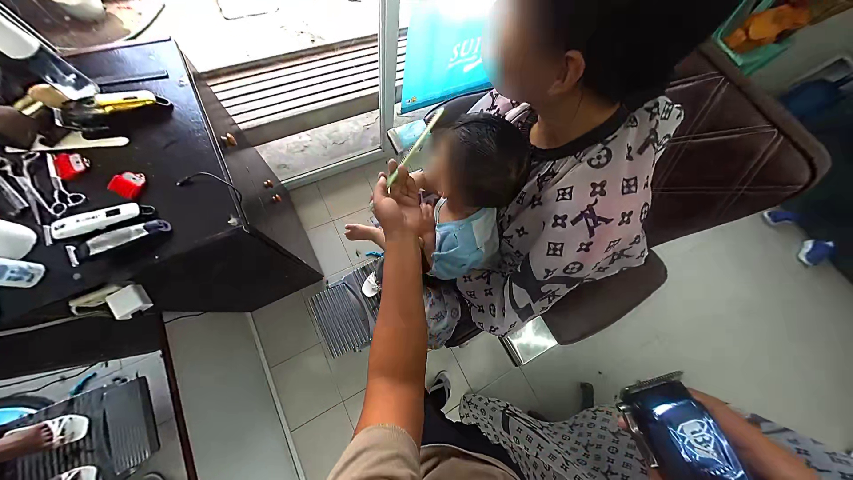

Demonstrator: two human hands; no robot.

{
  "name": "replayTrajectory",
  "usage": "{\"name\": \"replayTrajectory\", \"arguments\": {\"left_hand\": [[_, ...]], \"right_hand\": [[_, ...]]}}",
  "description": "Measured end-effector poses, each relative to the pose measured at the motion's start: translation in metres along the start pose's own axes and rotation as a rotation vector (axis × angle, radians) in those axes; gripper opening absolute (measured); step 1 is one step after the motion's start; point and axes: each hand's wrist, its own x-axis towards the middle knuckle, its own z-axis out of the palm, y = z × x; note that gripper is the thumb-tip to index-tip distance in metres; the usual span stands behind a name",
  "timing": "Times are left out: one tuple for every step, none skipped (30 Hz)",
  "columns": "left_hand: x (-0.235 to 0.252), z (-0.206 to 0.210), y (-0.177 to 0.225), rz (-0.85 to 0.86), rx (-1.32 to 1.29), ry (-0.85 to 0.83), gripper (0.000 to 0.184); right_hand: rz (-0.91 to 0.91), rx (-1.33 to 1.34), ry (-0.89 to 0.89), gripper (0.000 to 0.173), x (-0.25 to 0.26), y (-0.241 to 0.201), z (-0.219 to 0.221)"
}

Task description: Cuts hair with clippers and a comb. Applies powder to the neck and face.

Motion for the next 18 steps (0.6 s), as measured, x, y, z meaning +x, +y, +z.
{"name": "replayTrajectory", "arguments": {"left_hand": [[-0.012, 0.008, 0.009, 0.018, 0.063, -0.062, 0.026], [-0.028, 0.014, 0.014, 0.013, 0.13, -0.125, 0.027], [-0.041, 0.021, 0.016, -0.01, 0.206, -0.169, 0.028], [-0.049, 0.027, 0.017, -0.041, 0.279, -0.222, 0.024], [-0.05, 0.034, 0.018, -0.077, 0.333, -0.25, 0.023], [-0.045, 0.042, 0.019, -0.106, 0.381, -0.267, 0.022], [-0.033, 0.05, 0.02, -0.111, 0.422, -0.26, 0.021], [-0.017, 0.058, 0.022, -0.099, 0.452, -0.222, 0.021], [0.002, 0.064, 0.024, -0.08, 0.462, -0.129, 0.021], [0.022, 0.068, 0.025, -0.044, 0.454, 0.006, 0.021], [0.039, 0.067, 0.026, 0.006, 0.441, 0.122, 0.023], [0.051, 0.066, 0.029, 0.059, 0.416, 0.213, 0.025], [0.053, 0.065, 0.034, 0.105, 0.378, 0.233, 0.025], [0.043, 0.067, 0.037, 0.141, 0.34, 0.207, 0.026], [0.023, 0.068, 0.038, 0.15, 0.314, 0.161, 0.025], [-0.005, 0.068, 0.037, 0.124, 0.314, 0.069, 0.023], [-0.034, 0.066, 0.034, 0.089, 0.33, -0.027, 0.021], [-0.06, 0.062, 0.029, 0.043, 0.345, -0.1, 0.02]], "right_hand": [[-0.005, 0.0, 0.007, 0.059, 0.003, -0.003, 0.002], [-0.009, 0.001, 0.015, 0.059, 0.005, -0.006, 0.004], [-0.017, 0.004, 0.024, 0.059, 0.007, -0.008, 0.005], [-0.026, 0.011, 0.03, 0.058, 0.009, -0.011, 0.006], [-0.037, 0.02, 0.036, 0.058, 0.011, -0.014, 0.008], [-0.047, 0.021, 0.041, 0.057, 0.012, -0.018, 0.009], [-0.056, 0.017, 0.044, 0.057, 0.014, -0.021, 0.011], [-0.065, 0.015, 0.048, 0.057, 0.015, -0.023, 0.012], [-0.074, 0.017, 0.053, 0.058, 0.015, -0.026, 0.014], [-0.081, 0.019, 0.054, 0.058, 0.015, -0.027, 0.017], [-0.087, 0.025, 0.051, 0.058, 0.015, -0.028, 0.018], [-0.092, 0.033, 0.047, 0.058, 0.016, -0.028, 0.019], [-0.094, 0.043, 0.042, 0.057, 0.016, -0.028, 0.019], [-0.091, 0.051, 0.037, 0.058, 0.016, -0.028, 0.018], [-0.086, 0.058, 0.032, 0.058, 0.015, -0.028, 0.015], [-0.082, 0.069, 0.026, 0.059, 0.015, -0.027, 0.012], [-0.073, 0.07, 0.015, 0.059, 0.016, -0.026, 0.007], [-0.066, 0.071, 0.001, 0.06, 0.017, -0.025, 0.002]]}}
